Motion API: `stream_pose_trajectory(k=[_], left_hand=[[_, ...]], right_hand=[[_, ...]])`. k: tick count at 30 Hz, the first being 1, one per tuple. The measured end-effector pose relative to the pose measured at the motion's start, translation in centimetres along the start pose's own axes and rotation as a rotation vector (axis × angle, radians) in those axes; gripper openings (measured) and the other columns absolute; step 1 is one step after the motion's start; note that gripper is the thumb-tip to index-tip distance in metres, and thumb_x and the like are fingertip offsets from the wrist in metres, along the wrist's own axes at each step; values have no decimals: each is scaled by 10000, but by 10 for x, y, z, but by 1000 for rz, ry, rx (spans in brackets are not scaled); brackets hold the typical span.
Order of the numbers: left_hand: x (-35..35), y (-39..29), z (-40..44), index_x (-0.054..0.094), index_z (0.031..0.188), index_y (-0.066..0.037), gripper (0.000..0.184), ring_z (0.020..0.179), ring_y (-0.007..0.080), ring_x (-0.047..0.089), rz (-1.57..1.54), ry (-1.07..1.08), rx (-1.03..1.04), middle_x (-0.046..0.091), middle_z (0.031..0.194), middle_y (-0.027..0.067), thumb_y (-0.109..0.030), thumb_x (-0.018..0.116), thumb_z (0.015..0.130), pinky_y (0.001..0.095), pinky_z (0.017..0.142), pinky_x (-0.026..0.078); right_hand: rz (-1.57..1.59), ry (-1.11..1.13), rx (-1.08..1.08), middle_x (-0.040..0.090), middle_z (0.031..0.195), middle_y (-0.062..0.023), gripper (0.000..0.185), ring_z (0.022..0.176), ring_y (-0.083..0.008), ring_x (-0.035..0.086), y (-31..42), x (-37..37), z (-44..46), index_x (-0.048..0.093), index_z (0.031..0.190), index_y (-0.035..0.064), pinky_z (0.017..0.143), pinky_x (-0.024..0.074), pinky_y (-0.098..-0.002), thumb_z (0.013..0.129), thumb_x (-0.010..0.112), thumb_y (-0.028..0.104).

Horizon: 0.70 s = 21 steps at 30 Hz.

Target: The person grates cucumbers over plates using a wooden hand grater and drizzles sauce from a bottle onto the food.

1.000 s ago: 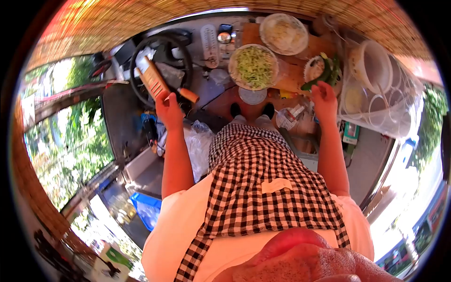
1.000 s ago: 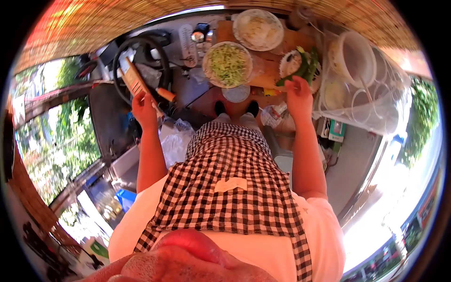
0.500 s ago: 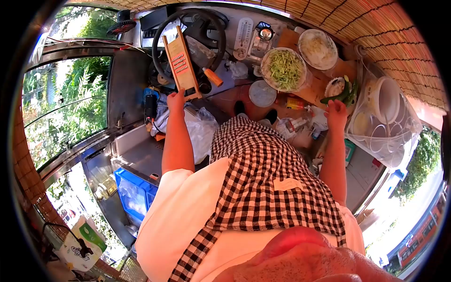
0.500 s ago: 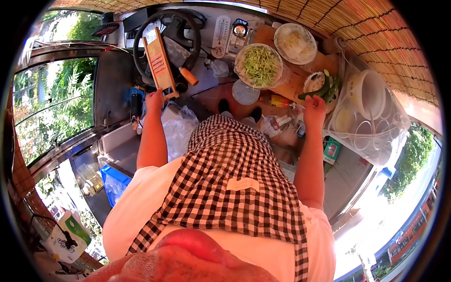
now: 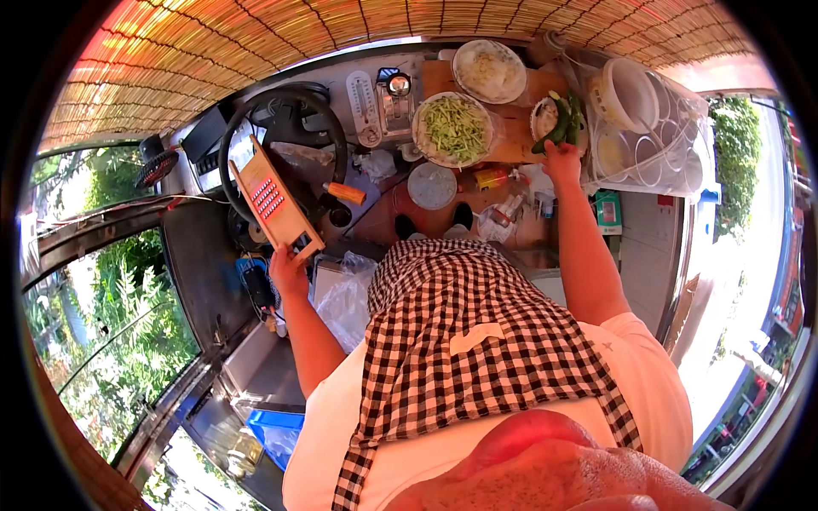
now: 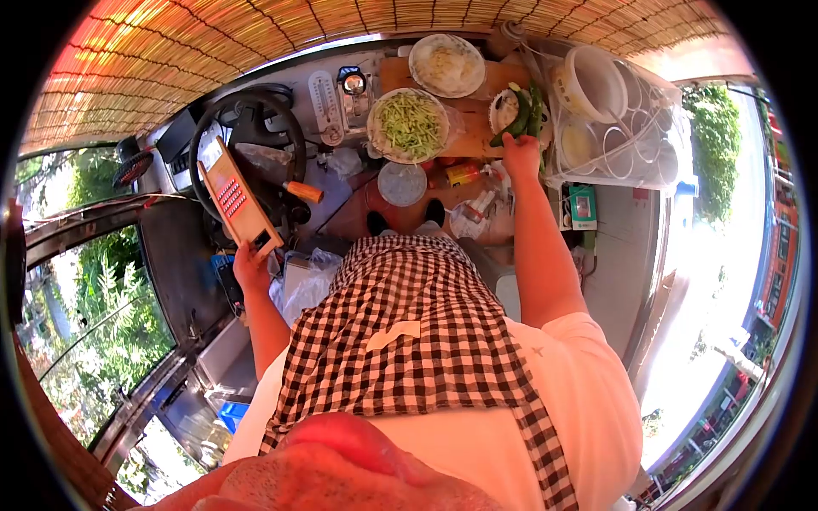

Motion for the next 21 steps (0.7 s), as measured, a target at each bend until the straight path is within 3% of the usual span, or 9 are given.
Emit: stream_pose_trajectory(k=[1, 3, 5, 7, 10, 13, 16, 21], left_hand=[[2, -13, -7, 610, 956, -83, 114, 704, 120, 548, -14, 11, 26, 545, 776, -8, -192, 603, 989, 262, 608, 444], [17, -50, -33, 596, 946, -66, 117, 697, 107, 514, 47, 62, 161, 535, 769, -6, -161, 569, 1008, 267, 629, 443], [26, -71, -44, 590, 955, -51, 121, 703, 113, 518, -32, 144, 185, 534, 768, -1, -156, 563, 1011, 273, 652, 454], [40, -88, -58, 585, 977, -35, 129, 703, 133, 546, -82, 239, 212, 555, 774, 17, -159, 573, 1007, 287, 697, 476], [70, -99, -78, 588, 974, -31, 132, 705, 152, 575, 106, 319, 227, 581, 778, 31, -162, 599, 994, 301, 722, 492], [113, -90, -96, 593, 998, -18, 163, 731, 164, 601, 160, 392, 185, 607, 788, 46, -181, 610, 994, 312, 728, 509], [162, -74, -112, 616, 1025, -7, 189, 751, 138, 593, 216, 516, 82, 621, 812, 36, -184, 651, 967, 287, 727, 492], [243, -22, -123, 630, 1026, -5, 190, 741, 99, 559, 308, 754, -54, 619, 814, 13, -174, 673, 951, 257, 692, 449]], right_hand=[[38, 10, 37, 624, 1004, -117, 580, 732, -180, 663, -2, 1, -1, 497, 1213, -32, 565, 559, -305, 840, 782, 308], [-19, -84, -35, 663, 996, -157, 574, 757, -238, 687, -18, 7, 21, 543, 1155, -32, 664, 557, -353, 816, 777, 368], [33, -90, -4, 663, 954, -162, 535, 733, -238, 680, -17, 6, 17, 561, 1101, -29, 653, 551, -351, 807, 787, 356], [194, -5, 120, 624, 880, -131, 461, 660, -180, 640, 17, 4, -12, 552, 1051, -24, 533, 541, -299, 811, 812, 272], [272, -29, 109, 600, 838, -106, 386, 603, -182, 597, 10, 10, -3, 573, 966, -1, 490, 494, -307, 802, 810, 255], [617, 104, 277, 586, 821, -81, 302, 592, -186, 564, 18, 13, -17, 574, 928, 25, 492, 454, -321, 805, 783, 205], [855, 93, 319, 594, 765, -95, 246, 586, -204, 549, 22, 9, -31, 593, 886, 24, 529, 468, -355, 813, 746, 202], [1136, 215, 166, 602, 804, -68, 112, 687, -192, 582, 61, -8, -80, 613, 952, 52, 616, 485, -342, 850, 646, 87]])
Point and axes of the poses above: each hand's wrist, its own z-axis towards the middle knuckle, its own x-axis out of the palm, y = z × x, the point moved 9 cm from there along z, towards the middle knuckle
